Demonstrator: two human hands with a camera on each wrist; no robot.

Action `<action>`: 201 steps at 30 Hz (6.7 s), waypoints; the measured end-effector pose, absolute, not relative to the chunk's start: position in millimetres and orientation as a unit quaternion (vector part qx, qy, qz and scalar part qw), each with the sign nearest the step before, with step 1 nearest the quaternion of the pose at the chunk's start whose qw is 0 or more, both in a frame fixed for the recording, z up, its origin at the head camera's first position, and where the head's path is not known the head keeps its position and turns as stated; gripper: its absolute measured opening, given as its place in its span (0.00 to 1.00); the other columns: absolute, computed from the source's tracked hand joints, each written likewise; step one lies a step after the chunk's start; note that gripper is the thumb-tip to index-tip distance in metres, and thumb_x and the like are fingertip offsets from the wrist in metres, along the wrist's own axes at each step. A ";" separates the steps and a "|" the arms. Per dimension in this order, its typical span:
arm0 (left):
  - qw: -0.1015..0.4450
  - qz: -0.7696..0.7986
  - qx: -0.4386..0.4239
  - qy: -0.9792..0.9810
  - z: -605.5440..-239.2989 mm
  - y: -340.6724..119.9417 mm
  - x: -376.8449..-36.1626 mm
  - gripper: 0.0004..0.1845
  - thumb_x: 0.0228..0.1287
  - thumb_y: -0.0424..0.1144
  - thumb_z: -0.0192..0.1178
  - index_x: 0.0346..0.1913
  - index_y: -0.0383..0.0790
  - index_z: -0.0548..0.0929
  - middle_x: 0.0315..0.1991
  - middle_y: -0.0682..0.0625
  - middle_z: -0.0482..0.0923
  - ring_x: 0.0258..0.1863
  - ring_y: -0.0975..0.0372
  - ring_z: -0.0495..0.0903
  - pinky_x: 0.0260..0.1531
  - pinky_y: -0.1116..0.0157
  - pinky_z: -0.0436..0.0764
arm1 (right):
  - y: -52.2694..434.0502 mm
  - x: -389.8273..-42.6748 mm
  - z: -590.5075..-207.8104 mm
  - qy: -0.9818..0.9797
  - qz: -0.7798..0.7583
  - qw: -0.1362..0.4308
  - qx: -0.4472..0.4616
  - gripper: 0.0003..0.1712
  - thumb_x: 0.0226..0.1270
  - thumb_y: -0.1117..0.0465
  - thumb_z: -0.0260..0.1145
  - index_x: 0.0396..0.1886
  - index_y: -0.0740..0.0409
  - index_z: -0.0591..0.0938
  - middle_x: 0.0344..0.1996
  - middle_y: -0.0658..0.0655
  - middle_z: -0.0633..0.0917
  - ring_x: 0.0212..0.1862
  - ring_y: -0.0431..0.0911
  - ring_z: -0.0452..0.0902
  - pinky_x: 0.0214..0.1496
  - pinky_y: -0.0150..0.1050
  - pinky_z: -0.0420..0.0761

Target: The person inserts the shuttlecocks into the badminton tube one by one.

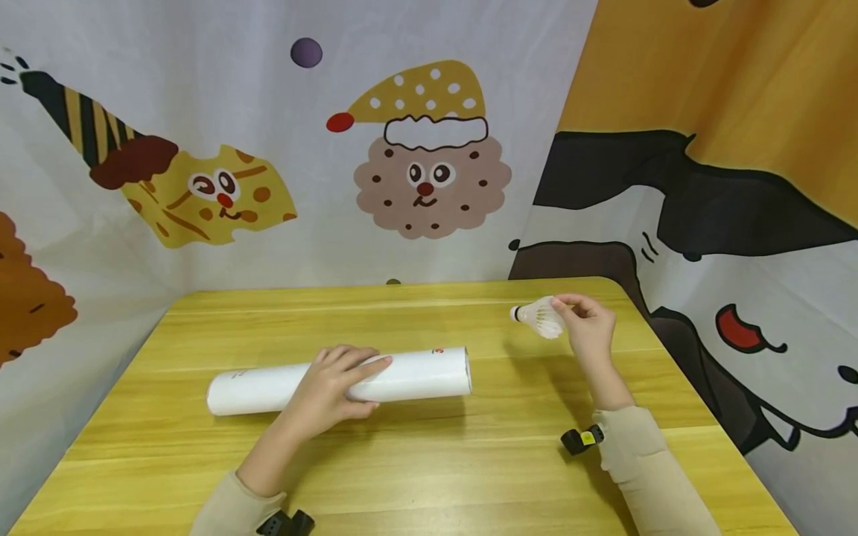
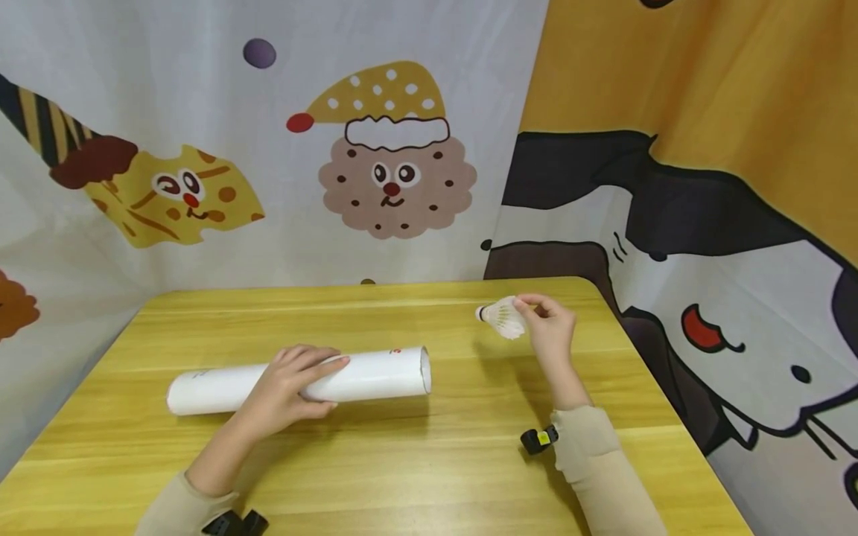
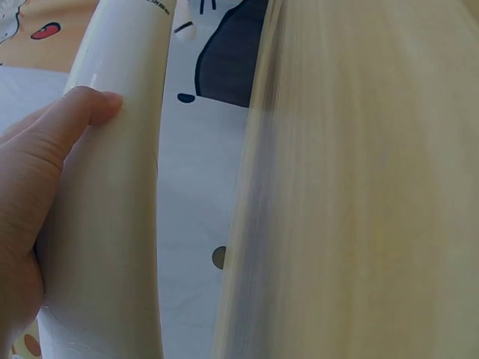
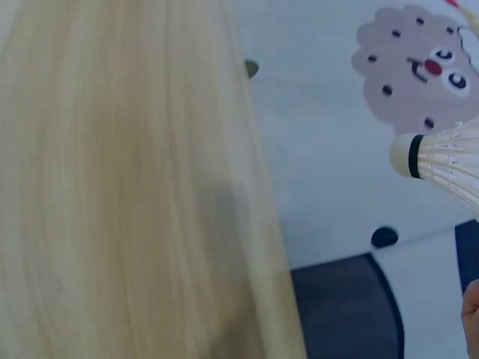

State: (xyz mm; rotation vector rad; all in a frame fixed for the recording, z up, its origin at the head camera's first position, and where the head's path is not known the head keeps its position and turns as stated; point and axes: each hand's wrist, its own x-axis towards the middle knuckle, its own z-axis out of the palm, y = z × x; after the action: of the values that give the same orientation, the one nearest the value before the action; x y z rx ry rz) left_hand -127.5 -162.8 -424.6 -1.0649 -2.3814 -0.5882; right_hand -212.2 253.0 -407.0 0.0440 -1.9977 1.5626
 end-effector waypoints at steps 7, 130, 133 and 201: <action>0.239 -0.213 -0.391 -0.863 -426.9 -163.4 -129.9 0.40 0.42 0.47 0.75 0.65 0.52 0.75 0.56 0.49 0.76 0.51 0.55 0.73 0.47 0.51 0.69 | 231.6 -183.3 -386.1 -0.713 0.648 0.257 0.079 0.05 0.55 0.74 0.70 0.26 0.61 0.88 0.18 0.47 0.82 0.19 0.37 0.65 0.21 0.27 0.65; 0.220 -0.255 -0.366 -0.867 -415.0 -167.9 -127.7 0.34 0.56 0.60 0.64 0.65 0.53 0.75 0.59 0.51 0.75 0.53 0.56 0.73 0.49 0.49 0.69 | 158.3 -152.0 -422.8 -0.816 0.420 0.217 0.333 0.22 0.60 0.68 0.69 0.56 0.57 0.82 0.49 0.52 0.81 0.31 0.38 0.73 0.24 0.31 0.74; 0.225 -0.265 -0.367 -0.863 -412.5 -167.6 -128.6 0.37 0.50 0.54 0.72 0.65 0.51 0.75 0.58 0.50 0.75 0.53 0.56 0.73 0.50 0.49 0.68 | 161.1 -151.0 -420.7 -0.818 0.400 0.219 0.351 0.27 0.60 0.68 0.68 0.61 0.56 0.78 0.53 0.55 0.79 0.34 0.40 0.75 0.27 0.34 0.77; 0.141 -0.138 -0.281 -0.939 -429.8 -214.3 -169.6 0.31 0.56 0.52 0.68 0.61 0.42 0.78 0.50 0.40 0.80 0.46 0.44 0.79 0.40 0.46 0.78 | 288.7 -204.9 -400.0 -0.967 0.086 0.159 0.179 0.42 0.64 0.36 0.59 0.70 0.55 0.66 0.65 0.69 0.65 0.63 0.68 0.60 0.61 0.66 0.55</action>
State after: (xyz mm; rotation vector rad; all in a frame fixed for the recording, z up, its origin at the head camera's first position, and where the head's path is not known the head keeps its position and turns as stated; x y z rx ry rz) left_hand -169.6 -214.3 -429.8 -0.8117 -2.7117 -0.3972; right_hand -204.9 288.7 -400.0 0.5103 -2.7652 0.2449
